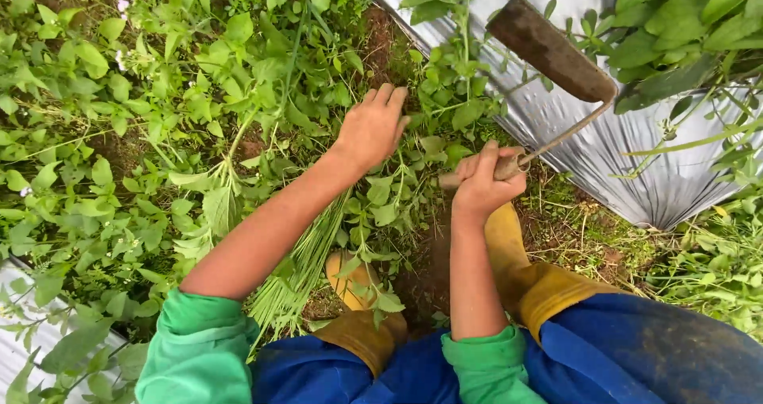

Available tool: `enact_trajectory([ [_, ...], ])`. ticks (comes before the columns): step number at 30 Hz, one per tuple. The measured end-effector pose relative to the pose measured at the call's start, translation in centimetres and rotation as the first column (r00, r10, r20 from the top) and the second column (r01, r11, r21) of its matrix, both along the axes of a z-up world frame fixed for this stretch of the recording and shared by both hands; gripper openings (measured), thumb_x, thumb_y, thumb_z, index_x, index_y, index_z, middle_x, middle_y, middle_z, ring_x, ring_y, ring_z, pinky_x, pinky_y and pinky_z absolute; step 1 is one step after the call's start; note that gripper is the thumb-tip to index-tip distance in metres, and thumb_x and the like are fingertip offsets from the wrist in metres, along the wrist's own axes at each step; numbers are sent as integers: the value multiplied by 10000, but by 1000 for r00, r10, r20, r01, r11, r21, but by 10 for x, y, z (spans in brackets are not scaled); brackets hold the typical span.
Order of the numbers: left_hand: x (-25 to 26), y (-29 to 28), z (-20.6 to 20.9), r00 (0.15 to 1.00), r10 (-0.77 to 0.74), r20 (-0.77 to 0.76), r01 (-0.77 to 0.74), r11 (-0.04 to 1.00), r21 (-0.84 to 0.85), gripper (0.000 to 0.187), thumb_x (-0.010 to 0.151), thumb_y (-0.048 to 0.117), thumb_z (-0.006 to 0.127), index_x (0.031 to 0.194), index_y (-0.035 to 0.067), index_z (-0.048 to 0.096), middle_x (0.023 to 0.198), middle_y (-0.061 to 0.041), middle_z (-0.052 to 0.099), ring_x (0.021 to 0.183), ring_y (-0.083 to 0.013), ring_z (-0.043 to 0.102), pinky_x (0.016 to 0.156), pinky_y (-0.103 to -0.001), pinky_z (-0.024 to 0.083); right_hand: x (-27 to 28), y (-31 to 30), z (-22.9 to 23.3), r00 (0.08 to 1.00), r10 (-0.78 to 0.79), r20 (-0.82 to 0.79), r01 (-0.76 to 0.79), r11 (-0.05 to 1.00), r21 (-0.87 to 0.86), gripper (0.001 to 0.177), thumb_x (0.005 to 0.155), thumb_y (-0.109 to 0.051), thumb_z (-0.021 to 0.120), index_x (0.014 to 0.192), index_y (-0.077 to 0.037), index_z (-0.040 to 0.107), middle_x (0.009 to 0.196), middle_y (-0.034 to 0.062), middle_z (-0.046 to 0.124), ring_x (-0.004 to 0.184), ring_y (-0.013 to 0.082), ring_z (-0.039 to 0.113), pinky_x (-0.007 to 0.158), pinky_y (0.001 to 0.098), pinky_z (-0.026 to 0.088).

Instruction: The person uses a hand hoe to loosen soil and remove weeds from a garden bed. They pull the uprooted weeds by hand and toss them aside while working along a row covered with white plastic sheeting.

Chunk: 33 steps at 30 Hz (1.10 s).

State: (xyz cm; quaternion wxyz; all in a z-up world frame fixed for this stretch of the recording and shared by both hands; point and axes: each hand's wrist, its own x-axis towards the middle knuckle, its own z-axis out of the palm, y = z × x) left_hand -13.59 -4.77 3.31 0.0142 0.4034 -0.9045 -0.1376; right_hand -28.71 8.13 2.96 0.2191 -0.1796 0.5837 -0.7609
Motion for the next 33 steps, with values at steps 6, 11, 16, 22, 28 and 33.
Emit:
enact_trajectory([
  [6,-49,-4,89,859,-512,20,485,799,-356,547,944,142,735,1445,113,517,1468,-132,510,1390,-288,468,1130,-469,436,1,3,-38,984,-134,114,116,982,152,195,1018,-71,621,918,-57,455,434,95,448,310,176,449,360,293,410],
  [11,-70,-15,24,883,-428,195,470,817,-334,729,823,93,837,1467,111,495,1519,-122,384,1410,-292,373,1133,-477,387,-12,-5,-29,976,-189,103,171,972,161,200,1017,-79,616,897,-75,457,438,98,441,313,171,431,366,282,377],
  [16,-65,-10,-73,938,-339,70,335,834,-438,399,863,136,688,1240,79,570,1068,-95,555,1023,-282,564,798,-427,485,-9,1,-61,981,-176,78,162,974,157,255,996,-63,642,808,-75,469,410,76,423,312,147,406,359,281,362],
  [22,-48,18,-27,965,-256,61,251,965,80,225,960,57,495,1162,44,594,804,-110,707,662,-247,708,524,-412,592,12,24,-87,995,-99,-19,100,934,342,237,963,-80,679,767,-88,545,565,67,554,505,103,512,494,279,443],
  [28,-56,41,-38,967,-209,142,164,947,276,475,905,108,553,1349,-47,483,660,-101,679,551,-240,674,482,-455,566,17,21,-64,980,-65,188,-1,943,333,293,1004,-16,609,733,-94,529,426,44,469,292,151,447,332,256,367],
  [33,-61,41,-56,985,-149,85,124,961,245,397,878,83,552,1253,-32,615,651,-131,690,559,-263,697,448,-422,553,19,17,-90,982,-51,183,9,974,226,238,1000,-47,589,778,-113,537,441,41,464,312,146,479,354,262,400],
])
